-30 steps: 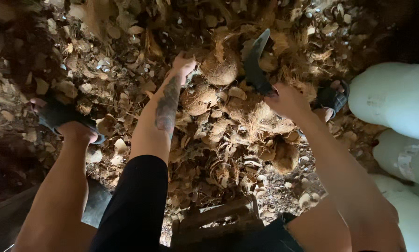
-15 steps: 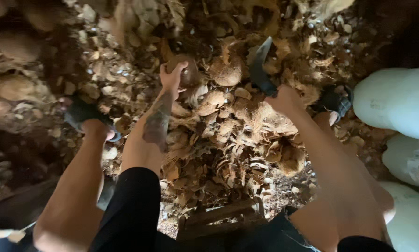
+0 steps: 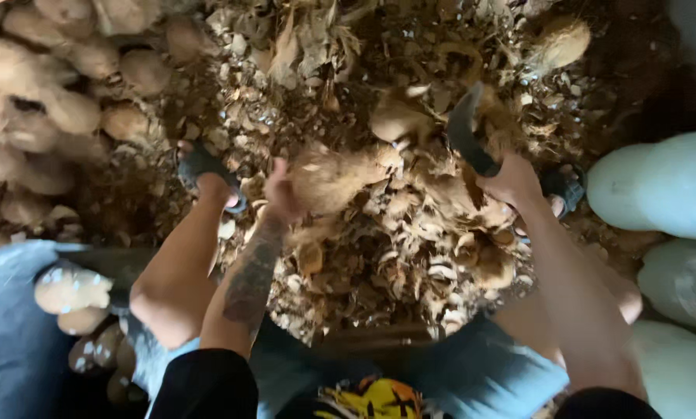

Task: The person sits on the ground and uses a knife to peel the husk off a coconut. They rotate the coconut while scraping away the outer layer and then place the peeled coconut into a nearby bucket.

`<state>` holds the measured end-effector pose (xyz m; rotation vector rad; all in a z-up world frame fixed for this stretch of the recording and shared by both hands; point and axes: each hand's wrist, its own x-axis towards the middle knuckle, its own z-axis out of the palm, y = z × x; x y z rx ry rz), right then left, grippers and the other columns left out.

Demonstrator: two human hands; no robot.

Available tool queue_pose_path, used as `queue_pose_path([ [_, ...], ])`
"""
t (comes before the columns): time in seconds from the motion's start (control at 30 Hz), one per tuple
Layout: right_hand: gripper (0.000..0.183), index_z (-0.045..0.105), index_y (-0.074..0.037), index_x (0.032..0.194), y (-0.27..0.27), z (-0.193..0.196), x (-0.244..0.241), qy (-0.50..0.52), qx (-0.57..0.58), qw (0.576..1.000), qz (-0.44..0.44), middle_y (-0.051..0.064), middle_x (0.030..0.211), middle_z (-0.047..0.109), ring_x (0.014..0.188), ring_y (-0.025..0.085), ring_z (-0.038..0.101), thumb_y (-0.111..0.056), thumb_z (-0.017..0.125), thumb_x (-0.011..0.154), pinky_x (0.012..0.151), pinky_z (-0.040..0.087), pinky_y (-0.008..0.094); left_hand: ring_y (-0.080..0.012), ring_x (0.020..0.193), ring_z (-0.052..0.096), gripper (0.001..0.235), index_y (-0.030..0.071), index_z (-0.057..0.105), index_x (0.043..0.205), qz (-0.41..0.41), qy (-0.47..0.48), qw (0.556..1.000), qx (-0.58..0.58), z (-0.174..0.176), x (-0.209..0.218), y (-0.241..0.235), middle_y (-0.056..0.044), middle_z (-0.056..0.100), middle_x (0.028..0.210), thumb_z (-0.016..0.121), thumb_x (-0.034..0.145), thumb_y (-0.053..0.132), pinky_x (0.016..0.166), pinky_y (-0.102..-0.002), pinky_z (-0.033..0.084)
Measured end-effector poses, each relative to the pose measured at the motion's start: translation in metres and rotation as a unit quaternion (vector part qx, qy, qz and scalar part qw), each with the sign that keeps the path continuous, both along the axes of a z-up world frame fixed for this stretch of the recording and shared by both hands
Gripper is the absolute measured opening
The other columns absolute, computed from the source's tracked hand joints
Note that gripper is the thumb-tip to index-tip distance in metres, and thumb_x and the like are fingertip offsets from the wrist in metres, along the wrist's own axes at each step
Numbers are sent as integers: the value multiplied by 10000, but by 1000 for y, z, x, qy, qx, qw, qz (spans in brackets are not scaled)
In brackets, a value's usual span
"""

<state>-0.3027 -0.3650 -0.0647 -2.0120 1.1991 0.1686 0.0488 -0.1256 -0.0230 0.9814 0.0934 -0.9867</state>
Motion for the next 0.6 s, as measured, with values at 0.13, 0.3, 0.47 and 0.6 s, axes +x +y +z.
queue_pose_path([
  [0.13,645,586,27,1358,65,110,41,-101,37,966,-236,290,1423,576,1363,457,528,-347,741,856,1137,441,529,-416,1171,719,687,80,731,1304,-160,161,963,142,-41,-16,36,-216,739,1282,895,776,489,1066,-581,536],
  [0.3,395,728,-97,1029,111,43,11,-91,-160,965,-189,154,1000,724,918,460,732,-405,839,808,853,624,593,-404,1053,765,457,-28,760,1119,33,153,986,65,62,-66,66,-274,756,1184,839,836,321,860,-550,652],
  [0.47,300,574,36,1172,183,102,33,-269,-40,953,-136,228,852,643,640,379,717,17,660,886,602,650,461,-367,1116,762,588,50,781,1206,-46,157,979,119,63,-83,103,-206,775,1227,895,760,416,1010,-517,593],
  [0.6,169,528,39,1036,219,99,47,-335,88,929,-134,181,713,601,523,311,695,35,627,899,483,660,401,-385,1295,668,838,111,685,1413,-101,112,977,154,-29,-56,127,-179,701,1391,976,713,468,1100,-554,519],
])
